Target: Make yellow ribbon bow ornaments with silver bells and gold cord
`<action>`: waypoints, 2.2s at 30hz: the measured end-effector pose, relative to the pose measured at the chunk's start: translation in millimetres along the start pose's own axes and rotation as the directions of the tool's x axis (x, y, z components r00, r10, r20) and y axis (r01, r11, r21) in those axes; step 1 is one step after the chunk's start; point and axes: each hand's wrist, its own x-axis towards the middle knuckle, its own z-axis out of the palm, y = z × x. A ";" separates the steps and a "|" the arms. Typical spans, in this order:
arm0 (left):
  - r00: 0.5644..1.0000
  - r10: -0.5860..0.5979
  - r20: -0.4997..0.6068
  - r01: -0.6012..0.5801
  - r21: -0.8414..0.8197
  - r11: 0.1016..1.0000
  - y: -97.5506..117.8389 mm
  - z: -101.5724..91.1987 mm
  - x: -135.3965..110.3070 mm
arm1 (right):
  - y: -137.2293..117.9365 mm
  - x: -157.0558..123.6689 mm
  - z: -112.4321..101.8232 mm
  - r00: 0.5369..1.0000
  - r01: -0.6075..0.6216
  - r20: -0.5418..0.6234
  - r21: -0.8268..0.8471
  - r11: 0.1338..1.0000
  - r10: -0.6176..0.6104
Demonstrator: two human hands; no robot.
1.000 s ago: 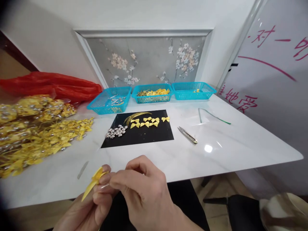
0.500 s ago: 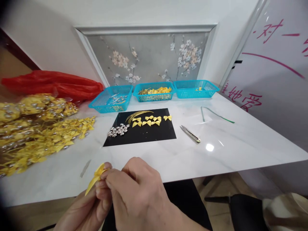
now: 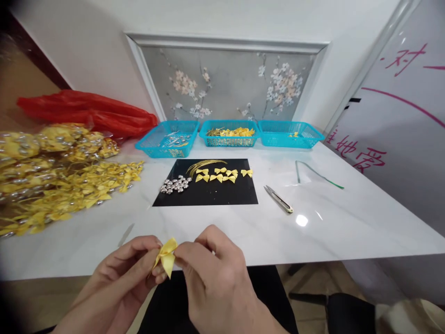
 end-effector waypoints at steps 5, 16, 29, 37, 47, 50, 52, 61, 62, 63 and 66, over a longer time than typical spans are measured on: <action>0.999 -0.038 0.007 0.038 0.012 0.999 0.1 3.6 -4.4 | 5.7 -4.0 3.7 0.998 -0.062 -0.021 0.077 0.995 0.064; 0.992 -0.121 0.038 0.124 -0.079 0.989 0.4 10.1 -9.1 | 10.6 -11.5 8.8 0.995 -0.103 0.011 0.134 0.986 0.102; 0.989 -0.143 0.029 0.146 -0.102 0.984 1.3 14.4 -12.9 | 18.4 -18.8 5.7 0.991 -0.060 0.121 0.080 0.995 0.050; 0.995 -0.077 0.067 0.078 -0.014 0.997 -0.9 9.4 -11.2 | 13.5 -15.3 6.1 0.998 -0.038 0.060 0.063 0.997 0.035; 0.999 -0.052 0.003 0.051 0.130 0.990 0.4 7.6 -12.2 | 14.7 -17.4 8.9 1.000 0.006 -0.011 0.036 0.999 -0.006; 0.998 -0.055 0.019 0.052 0.160 0.986 -1.5 6.9 -12.4 | 13.1 -16.2 8.9 1.000 0.019 -0.012 0.044 0.999 -0.018; 0.999 -0.044 0.030 0.038 0.171 0.984 -2.6 6.0 -11.5 | 12.3 -16.5 9.1 1.000 0.009 -0.013 0.050 0.999 -0.008; 0.963 0.256 -0.084 -0.198 0.427 0.883 -4.2 3.6 -7.2 | 9.7 -9.9 -1.5 0.986 0.132 -0.075 -0.209 0.969 -0.150; 0.955 0.280 -0.096 -0.212 0.437 0.874 -3.9 4.7 -7.1 | 7.9 -7.1 -3.4 0.974 0.186 -0.080 -0.263 0.947 -0.213; 0.949 0.300 -0.098 -0.229 0.444 0.866 -3.6 6.1 -7.3 | 6.1 -4.6 -4.8 0.964 0.226 -0.067 -0.305 0.925 -0.257; 0.942 0.325 -0.085 -0.252 0.460 0.852 -2.3 10.4 -8.2 | 1.4 0.8 -4.5 0.937 0.333 0.038 -0.391 0.858 -0.346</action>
